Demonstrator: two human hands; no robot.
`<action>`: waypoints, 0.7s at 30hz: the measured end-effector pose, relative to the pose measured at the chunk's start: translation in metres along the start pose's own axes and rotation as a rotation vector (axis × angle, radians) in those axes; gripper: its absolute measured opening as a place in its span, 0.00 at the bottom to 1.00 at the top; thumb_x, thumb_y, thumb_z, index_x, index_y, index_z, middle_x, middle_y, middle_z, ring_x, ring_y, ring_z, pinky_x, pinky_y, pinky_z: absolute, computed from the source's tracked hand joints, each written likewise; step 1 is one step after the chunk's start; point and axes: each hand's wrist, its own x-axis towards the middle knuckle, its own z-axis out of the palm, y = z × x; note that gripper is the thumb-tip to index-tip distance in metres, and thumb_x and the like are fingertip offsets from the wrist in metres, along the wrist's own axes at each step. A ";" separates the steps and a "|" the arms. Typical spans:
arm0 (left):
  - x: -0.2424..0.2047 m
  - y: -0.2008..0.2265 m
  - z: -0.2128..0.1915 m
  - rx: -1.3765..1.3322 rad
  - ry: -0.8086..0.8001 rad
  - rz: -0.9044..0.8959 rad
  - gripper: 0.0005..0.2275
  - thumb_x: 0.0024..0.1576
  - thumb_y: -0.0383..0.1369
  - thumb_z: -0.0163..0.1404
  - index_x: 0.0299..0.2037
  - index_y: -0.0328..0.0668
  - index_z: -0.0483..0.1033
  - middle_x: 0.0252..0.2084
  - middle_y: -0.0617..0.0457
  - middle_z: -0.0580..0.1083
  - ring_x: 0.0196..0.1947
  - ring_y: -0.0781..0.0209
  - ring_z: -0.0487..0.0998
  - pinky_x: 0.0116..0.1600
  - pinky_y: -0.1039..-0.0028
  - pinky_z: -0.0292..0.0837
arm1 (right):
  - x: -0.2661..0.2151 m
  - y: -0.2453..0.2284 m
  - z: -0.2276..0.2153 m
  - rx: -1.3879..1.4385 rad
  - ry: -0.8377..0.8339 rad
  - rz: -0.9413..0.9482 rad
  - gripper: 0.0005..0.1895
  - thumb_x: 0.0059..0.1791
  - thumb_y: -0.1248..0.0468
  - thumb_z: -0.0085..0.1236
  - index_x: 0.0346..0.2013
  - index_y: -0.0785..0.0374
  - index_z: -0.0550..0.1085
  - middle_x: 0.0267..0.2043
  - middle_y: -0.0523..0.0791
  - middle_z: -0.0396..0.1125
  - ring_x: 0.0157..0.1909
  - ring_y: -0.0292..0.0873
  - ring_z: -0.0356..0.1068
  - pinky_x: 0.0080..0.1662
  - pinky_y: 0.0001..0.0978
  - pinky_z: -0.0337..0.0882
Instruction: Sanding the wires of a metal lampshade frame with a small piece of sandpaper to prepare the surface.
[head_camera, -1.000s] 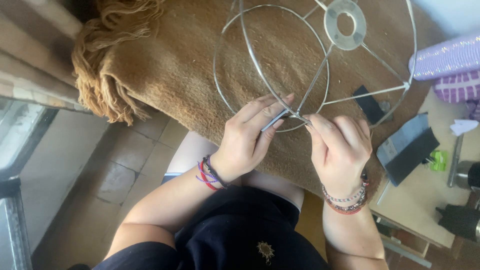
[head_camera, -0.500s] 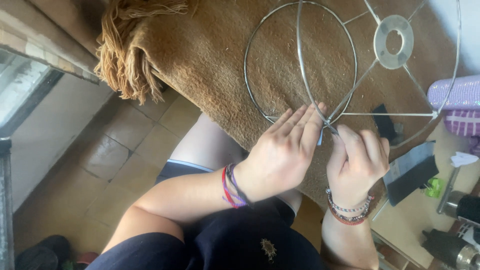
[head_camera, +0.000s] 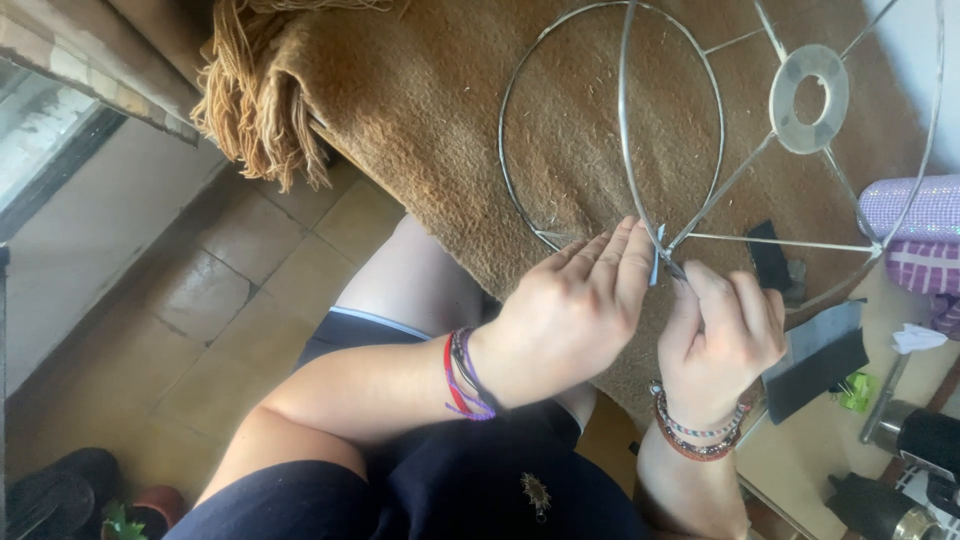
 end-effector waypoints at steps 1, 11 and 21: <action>0.001 0.004 -0.002 0.076 0.013 -0.023 0.17 0.65 0.28 0.40 0.60 0.23 0.71 0.58 0.35 0.77 0.53 0.53 0.85 0.57 0.70 0.81 | 0.000 -0.001 -0.001 0.000 -0.010 -0.001 0.13 0.62 0.63 0.53 0.41 0.69 0.80 0.35 0.51 0.70 0.30 0.56 0.62 0.39 0.45 0.62; 0.006 -0.007 -0.013 0.162 -0.013 -0.110 0.18 0.62 0.29 0.41 0.60 0.29 0.73 0.56 0.40 0.79 0.51 0.51 0.84 0.57 0.67 0.80 | 0.009 0.000 -0.003 0.012 -0.040 -0.036 0.16 0.62 0.61 0.50 0.41 0.69 0.79 0.35 0.51 0.70 0.31 0.57 0.64 0.38 0.47 0.62; 0.001 -0.016 -0.006 0.228 -0.092 -0.154 0.22 0.57 0.33 0.44 0.63 0.40 0.72 0.58 0.45 0.79 0.29 0.66 0.81 0.29 0.75 0.70 | 0.006 -0.002 -0.002 0.037 -0.031 -0.024 0.10 0.61 0.65 0.55 0.41 0.70 0.79 0.34 0.50 0.68 0.31 0.55 0.64 0.40 0.47 0.62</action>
